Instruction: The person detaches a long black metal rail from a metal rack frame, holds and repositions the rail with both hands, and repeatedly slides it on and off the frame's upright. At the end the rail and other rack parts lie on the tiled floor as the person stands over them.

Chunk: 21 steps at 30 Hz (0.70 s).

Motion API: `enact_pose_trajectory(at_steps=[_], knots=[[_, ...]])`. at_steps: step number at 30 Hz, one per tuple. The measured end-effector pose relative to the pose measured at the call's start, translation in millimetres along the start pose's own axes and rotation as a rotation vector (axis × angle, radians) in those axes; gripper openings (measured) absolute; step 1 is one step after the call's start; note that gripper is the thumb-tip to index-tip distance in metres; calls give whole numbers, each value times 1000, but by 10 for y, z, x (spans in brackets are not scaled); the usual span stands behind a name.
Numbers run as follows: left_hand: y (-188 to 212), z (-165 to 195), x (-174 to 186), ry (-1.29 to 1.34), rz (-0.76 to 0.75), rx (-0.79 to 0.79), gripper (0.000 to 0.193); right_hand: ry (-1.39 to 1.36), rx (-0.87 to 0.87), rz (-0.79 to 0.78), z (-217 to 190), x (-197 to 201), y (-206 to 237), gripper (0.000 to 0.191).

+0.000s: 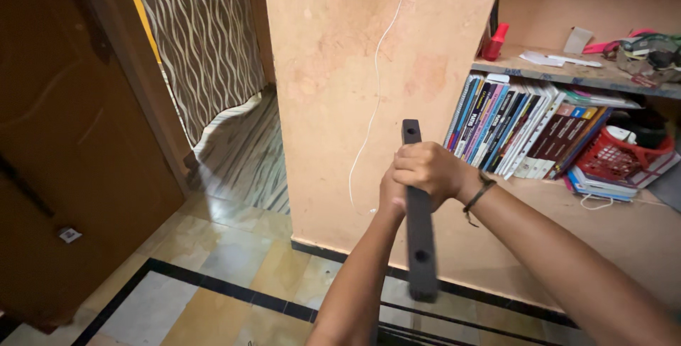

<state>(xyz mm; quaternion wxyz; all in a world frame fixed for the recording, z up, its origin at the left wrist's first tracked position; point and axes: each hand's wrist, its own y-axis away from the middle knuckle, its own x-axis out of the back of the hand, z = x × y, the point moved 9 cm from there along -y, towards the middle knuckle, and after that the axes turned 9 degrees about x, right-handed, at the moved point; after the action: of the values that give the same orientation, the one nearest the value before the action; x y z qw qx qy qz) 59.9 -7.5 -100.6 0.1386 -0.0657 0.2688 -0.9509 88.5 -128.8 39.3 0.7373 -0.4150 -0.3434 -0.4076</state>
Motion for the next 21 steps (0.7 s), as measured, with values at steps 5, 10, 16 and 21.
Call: enact_pose_trajectory(at_steps=[5,10,16,21], knots=[[-43,-178,-260,921,-130,88,40,-39,-200,-175,324,-539,-189,32],[-39,-289,-250,446,-98,99,40,16,-674,-279,840,-892,-353,54],[-1,-232,-99,30,-8,60,40,-15,-893,-418,1281,-1128,-373,84],[21,-72,-211,-223,-90,85,37,-132,-1172,-386,1773,-1190,-19,78]])
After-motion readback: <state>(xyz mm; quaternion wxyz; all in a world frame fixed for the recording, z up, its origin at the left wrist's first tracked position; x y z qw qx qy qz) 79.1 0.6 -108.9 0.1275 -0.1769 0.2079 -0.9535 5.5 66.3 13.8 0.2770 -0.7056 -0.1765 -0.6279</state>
